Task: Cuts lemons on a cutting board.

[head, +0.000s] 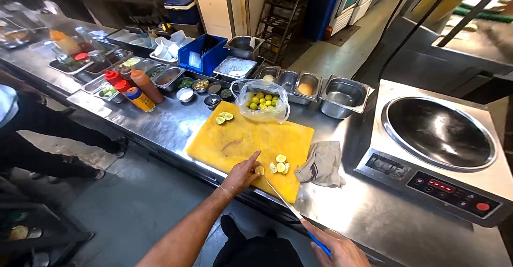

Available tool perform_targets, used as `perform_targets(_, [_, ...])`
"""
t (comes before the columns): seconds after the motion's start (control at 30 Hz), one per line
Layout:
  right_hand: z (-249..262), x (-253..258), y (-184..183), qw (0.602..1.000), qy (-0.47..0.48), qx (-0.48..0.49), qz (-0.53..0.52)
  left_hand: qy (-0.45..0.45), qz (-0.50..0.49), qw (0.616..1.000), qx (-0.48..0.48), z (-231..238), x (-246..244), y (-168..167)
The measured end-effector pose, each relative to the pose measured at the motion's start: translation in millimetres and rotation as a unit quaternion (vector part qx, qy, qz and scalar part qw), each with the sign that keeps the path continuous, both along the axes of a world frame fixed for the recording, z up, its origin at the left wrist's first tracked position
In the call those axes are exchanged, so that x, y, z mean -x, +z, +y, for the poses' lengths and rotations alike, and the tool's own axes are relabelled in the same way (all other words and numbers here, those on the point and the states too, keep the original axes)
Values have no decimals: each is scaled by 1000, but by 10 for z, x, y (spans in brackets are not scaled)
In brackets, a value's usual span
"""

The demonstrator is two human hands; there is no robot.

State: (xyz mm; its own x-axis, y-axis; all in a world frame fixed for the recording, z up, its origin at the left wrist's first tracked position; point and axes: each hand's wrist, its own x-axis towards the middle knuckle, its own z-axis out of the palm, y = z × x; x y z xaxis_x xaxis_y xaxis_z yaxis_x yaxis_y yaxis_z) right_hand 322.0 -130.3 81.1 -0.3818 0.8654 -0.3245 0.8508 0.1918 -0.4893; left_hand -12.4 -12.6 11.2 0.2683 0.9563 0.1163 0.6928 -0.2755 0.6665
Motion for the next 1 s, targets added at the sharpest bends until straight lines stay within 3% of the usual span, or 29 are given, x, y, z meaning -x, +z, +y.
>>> perform_targets(0.23, [-30, 59, -35, 999, -36, -28, 13, -11, 3, 1000, -20, -4, 7, -5])
perform_targets(0.8, [-90, 129, -4, 999, -19, 3, 30, -31, -12, 999, -21, 32, 82, -61])
perform_targets(1.0, [-163, 312, 68, 996, -75, -24, 44, -75, -8, 997, -34, 146, 136, -64])
